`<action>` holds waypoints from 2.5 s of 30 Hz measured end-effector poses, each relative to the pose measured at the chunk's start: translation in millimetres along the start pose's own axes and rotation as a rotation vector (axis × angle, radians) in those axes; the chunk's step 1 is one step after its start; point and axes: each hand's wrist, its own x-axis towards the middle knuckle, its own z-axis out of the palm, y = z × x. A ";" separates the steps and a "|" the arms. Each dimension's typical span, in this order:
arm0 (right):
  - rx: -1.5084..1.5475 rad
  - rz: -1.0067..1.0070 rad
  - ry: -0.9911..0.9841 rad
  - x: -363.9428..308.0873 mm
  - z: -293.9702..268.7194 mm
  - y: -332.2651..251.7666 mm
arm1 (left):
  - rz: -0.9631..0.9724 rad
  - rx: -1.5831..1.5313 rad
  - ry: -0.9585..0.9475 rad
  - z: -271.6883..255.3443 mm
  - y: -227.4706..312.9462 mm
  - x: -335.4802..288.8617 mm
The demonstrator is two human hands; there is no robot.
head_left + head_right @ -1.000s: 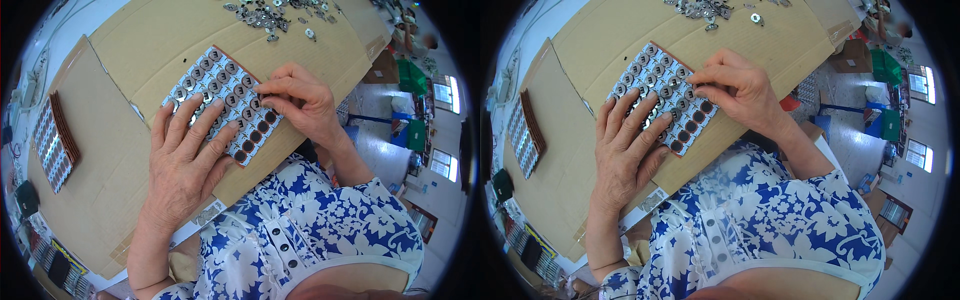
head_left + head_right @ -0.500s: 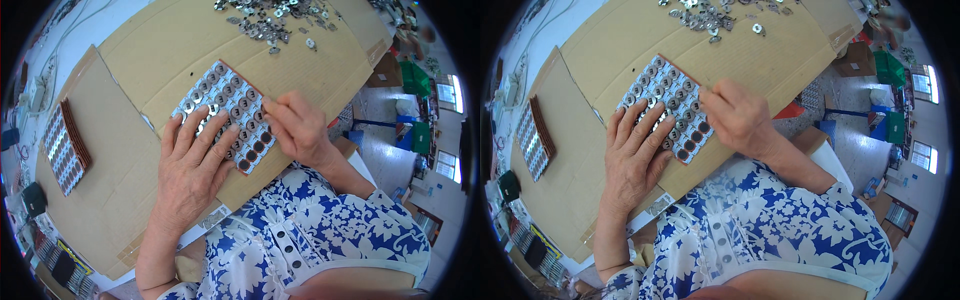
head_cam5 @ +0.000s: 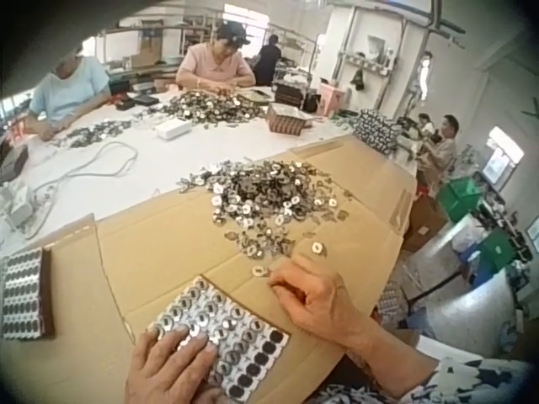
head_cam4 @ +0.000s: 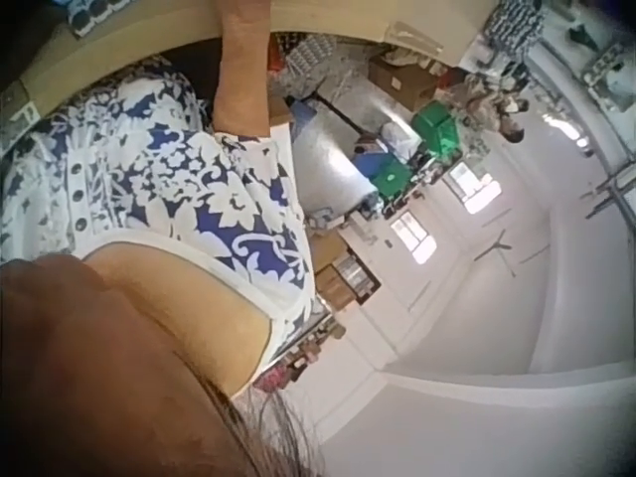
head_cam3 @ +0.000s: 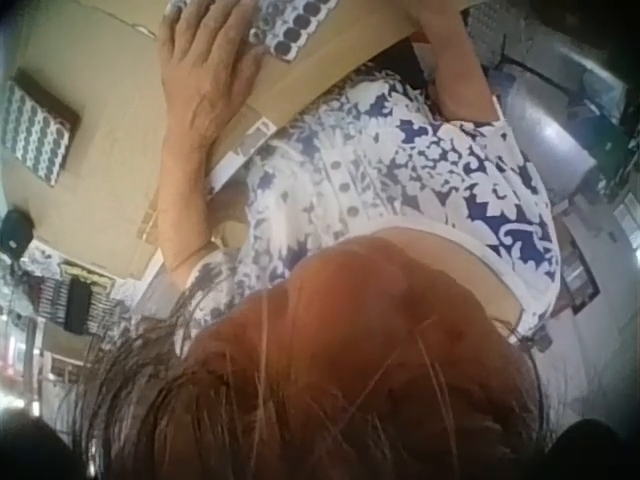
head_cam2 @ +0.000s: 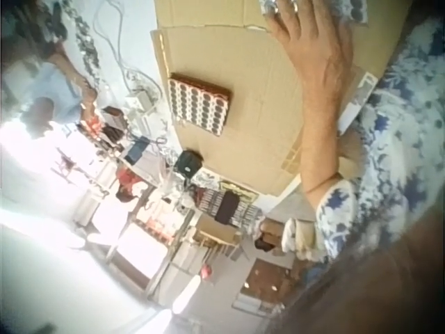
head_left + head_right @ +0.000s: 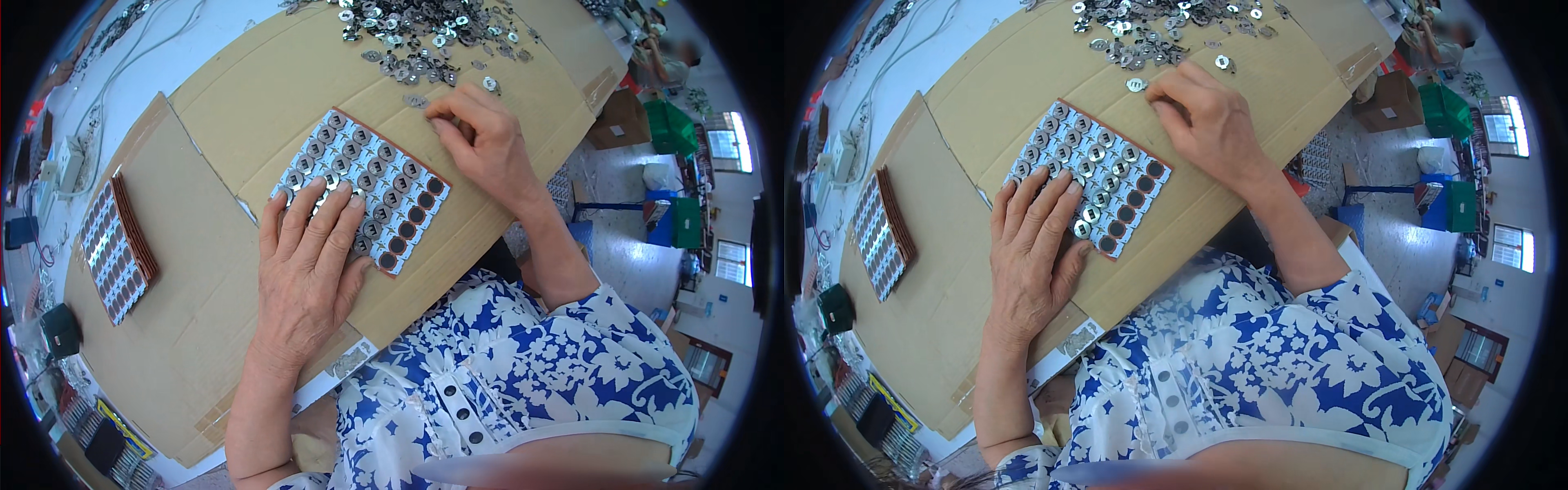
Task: The person assembles small metal components by hand, placing them into a plastic organizer tray.
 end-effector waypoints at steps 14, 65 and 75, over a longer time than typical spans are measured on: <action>0.294 0.211 -0.065 -10.7 -10.6 -23.9 | 0.061 0.026 0.079 -3.4 -13.6 -0.2; -0.154 0.063 0.154 0.2 -26.7 62.3 | -0.036 0.019 0.050 -7.8 -5.6 -0.5; 0.763 0.404 -0.428 -59.4 -15.6 -66.4 | -0.006 -0.003 0.057 -6.4 -9.6 -2.0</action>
